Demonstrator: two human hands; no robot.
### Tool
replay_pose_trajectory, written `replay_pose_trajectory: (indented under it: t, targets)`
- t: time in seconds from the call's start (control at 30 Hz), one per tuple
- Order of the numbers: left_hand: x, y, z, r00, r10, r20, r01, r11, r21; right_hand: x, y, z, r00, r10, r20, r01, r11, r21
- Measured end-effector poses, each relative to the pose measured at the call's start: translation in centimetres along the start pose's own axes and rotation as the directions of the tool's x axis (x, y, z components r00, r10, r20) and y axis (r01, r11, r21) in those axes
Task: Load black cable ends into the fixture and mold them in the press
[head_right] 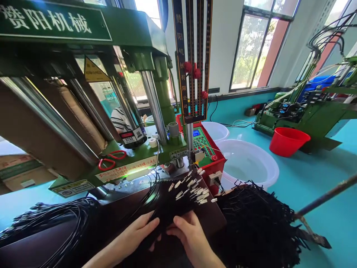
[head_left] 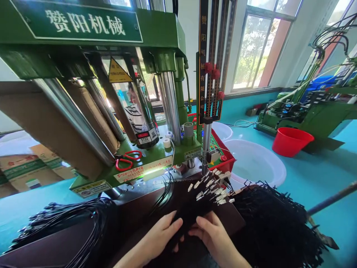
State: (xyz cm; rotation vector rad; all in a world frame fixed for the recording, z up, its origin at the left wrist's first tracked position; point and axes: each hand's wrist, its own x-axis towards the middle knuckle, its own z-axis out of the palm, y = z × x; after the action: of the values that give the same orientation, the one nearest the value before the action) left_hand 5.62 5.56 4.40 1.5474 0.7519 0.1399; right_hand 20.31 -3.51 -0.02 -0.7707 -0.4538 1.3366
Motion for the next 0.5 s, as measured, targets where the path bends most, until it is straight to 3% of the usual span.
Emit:
replay_pose_trajectory:
  t: [0.13,0.23,0.4,0.5]
  targets:
    - [0.3,0.2,0.2,0.997,-0.029,0.068,0.030,1.000,-0.010,-0.3,-0.5,-0.3,0.987,-0.069,-0.142,0.025,0.957,-0.290]
    - [0.3,0.5,0.4,0.997,-0.033,0.066,0.034,0.999,-0.017,-0.3,-1.5,-0.8,0.987,-0.112,-0.119,0.047,0.892,-0.449]
    - [-0.2,1.2,-0.2,0.998,-0.049,0.046,0.053,0.996,-0.075,0.0,-4.1,-2.2,0.942,-0.208,-0.265,0.150,0.963,-0.225]
    - [-0.5,1.8,-0.7,0.996,-0.054,0.071,0.063,0.990,-0.128,0.3,-5.3,-2.9,0.918,-0.271,-0.290,0.217,0.954,-0.206]
